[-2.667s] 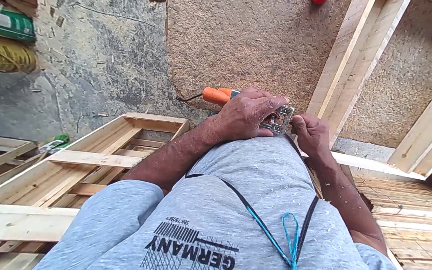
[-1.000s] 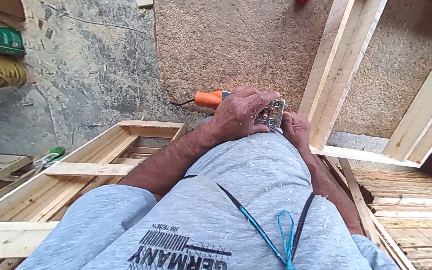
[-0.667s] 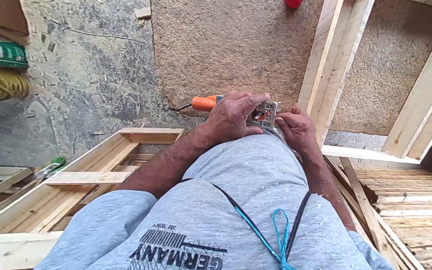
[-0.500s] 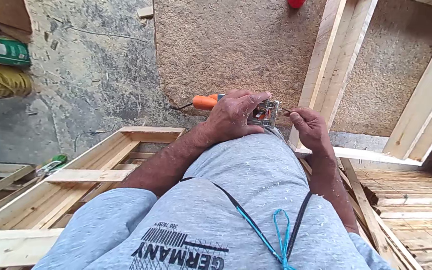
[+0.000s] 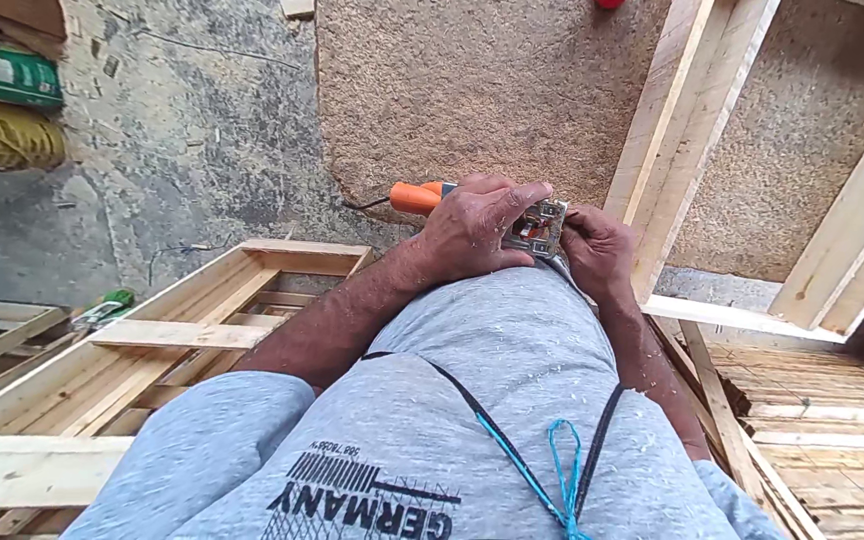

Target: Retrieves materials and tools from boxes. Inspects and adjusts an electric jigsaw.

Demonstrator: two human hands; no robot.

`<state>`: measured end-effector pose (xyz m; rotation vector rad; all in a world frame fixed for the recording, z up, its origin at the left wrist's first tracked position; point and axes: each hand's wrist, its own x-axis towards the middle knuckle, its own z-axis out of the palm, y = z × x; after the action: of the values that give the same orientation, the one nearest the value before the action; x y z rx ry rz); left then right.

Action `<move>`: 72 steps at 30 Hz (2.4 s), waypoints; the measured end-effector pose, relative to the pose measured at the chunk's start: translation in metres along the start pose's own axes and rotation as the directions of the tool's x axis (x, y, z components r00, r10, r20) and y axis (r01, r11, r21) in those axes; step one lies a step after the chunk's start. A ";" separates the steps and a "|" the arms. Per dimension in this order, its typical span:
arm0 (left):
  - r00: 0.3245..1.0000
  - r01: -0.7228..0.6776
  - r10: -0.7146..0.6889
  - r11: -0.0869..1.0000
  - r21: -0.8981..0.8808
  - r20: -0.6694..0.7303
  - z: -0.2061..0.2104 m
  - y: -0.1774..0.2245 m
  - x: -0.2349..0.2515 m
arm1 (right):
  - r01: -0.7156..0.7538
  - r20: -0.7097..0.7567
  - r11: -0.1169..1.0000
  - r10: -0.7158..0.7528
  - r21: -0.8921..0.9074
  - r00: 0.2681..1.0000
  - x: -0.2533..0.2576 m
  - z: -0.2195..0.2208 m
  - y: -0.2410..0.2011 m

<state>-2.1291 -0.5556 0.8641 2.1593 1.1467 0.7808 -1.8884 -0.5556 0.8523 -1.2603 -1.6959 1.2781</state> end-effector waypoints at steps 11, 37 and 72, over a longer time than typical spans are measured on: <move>1.000 -0.006 0.006 1.000 -0.007 0.005 -0.001 -0.001 0.001 | -0.011 0.028 0.995 0.014 -0.102 1.000 0.005 -0.006 -0.005; 0.999 -0.033 0.033 0.999 -0.018 0.008 -0.001 -0.003 0.001 | -0.309 0.153 0.945 0.292 0.102 0.944 0.016 -0.013 -0.016; 0.998 -0.067 0.067 0.997 -0.043 0.007 -0.003 -0.004 -0.001 | 0.326 0.275 0.832 -0.218 -0.449 0.936 0.027 -0.027 -0.004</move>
<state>-2.1342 -0.5539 0.8628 2.1728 1.0487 0.8173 -1.8739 -0.5212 0.8632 -1.1130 -2.3682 0.8569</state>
